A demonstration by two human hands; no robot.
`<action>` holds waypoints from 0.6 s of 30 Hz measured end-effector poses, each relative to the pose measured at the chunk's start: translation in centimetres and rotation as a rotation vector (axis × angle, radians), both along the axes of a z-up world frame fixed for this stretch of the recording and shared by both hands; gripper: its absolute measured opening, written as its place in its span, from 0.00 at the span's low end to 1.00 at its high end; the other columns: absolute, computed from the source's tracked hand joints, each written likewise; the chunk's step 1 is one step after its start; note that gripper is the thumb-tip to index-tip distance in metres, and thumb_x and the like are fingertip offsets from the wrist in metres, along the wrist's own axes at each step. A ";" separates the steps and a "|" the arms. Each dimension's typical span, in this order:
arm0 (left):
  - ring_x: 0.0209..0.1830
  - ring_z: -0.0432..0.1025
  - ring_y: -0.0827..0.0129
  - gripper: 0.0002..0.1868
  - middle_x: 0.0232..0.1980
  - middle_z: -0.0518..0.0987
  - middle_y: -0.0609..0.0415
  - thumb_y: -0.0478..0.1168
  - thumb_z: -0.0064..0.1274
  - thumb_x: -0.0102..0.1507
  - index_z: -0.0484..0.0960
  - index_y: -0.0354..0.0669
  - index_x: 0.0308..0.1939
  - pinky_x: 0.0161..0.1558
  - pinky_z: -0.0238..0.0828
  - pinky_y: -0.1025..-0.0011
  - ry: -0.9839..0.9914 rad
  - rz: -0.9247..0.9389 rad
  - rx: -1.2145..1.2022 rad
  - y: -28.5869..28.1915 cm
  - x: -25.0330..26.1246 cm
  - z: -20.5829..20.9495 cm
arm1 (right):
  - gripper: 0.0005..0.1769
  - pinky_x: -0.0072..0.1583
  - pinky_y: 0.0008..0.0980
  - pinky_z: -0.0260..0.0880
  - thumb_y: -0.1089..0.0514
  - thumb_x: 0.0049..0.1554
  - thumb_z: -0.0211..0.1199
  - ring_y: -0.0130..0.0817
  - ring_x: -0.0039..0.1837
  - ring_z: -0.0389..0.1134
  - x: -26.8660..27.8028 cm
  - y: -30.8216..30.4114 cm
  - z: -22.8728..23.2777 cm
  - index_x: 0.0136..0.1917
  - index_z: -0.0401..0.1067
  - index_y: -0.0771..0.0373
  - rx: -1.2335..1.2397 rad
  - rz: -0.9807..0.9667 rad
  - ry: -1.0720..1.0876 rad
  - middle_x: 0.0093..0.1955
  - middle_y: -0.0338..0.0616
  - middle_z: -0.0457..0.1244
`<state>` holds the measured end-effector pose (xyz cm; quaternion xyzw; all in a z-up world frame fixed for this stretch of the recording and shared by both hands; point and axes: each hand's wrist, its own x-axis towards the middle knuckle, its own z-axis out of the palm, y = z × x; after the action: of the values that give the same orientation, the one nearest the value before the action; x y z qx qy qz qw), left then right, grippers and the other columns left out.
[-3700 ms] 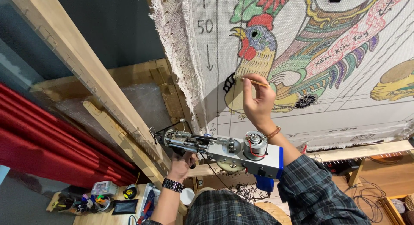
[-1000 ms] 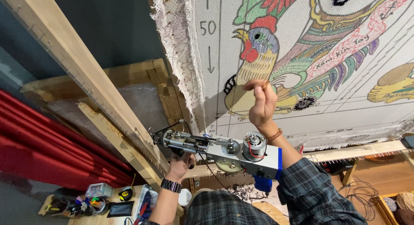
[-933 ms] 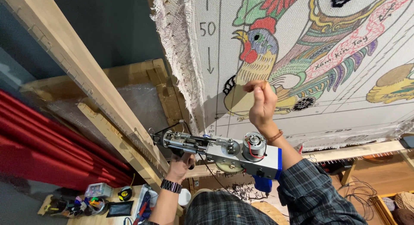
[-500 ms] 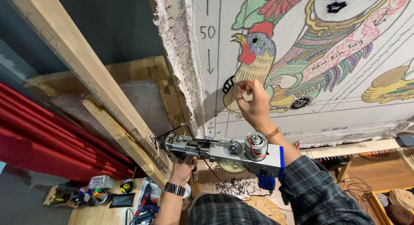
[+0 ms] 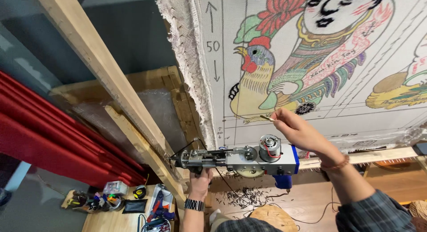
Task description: Using a tufting gun to apply yarn to a canvas following a printed pattern
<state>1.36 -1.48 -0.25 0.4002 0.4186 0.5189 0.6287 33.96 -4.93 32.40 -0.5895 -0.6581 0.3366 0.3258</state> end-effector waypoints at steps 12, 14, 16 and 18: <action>0.18 0.58 0.70 0.24 0.17 0.64 0.59 0.41 0.59 0.63 0.67 0.53 0.15 0.27 0.54 0.64 0.186 0.226 -0.092 -8.3 2.3 1.8 | 0.16 0.46 0.28 0.69 0.55 0.61 0.56 0.24 0.38 0.68 1.4 -10.3 5.6 0.58 0.81 0.51 -0.013 0.214 -0.332 0.42 0.28 0.76; 0.21 0.56 0.67 0.28 0.20 0.63 0.59 0.55 0.60 0.67 0.67 0.51 0.18 0.35 0.56 0.61 0.059 0.204 -0.371 -9.2 1.8 -0.1 | 0.18 0.53 0.25 0.72 0.49 0.61 0.59 0.16 0.49 0.73 1.8 -11.6 5.6 0.59 0.82 0.54 0.054 0.293 -0.258 0.53 0.24 0.79; 0.24 0.65 0.67 0.21 0.22 0.72 0.56 0.48 0.62 0.66 0.74 0.48 0.21 0.34 0.62 0.65 -0.010 0.250 -0.323 -9.7 2.0 -1.5 | 0.19 0.54 0.24 0.73 0.49 0.61 0.59 0.15 0.51 0.72 1.9 -13.0 5.6 0.60 0.83 0.54 -0.021 0.253 -0.195 0.55 0.23 0.78; 0.26 0.74 0.68 0.15 0.25 0.81 0.54 0.41 0.63 0.65 0.82 0.45 0.24 0.32 0.67 0.69 -0.074 0.297 -0.275 -9.9 1.9 -2.6 | 0.20 0.56 0.22 0.73 0.49 0.61 0.59 0.14 0.53 0.71 2.1 -13.9 5.1 0.61 0.84 0.54 -0.095 0.212 -0.127 0.56 0.22 0.77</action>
<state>3.24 -11.33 -2.85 0.2254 0.5166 0.5581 0.6089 36.08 -18.85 37.49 -0.5516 -0.7193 0.3618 0.2180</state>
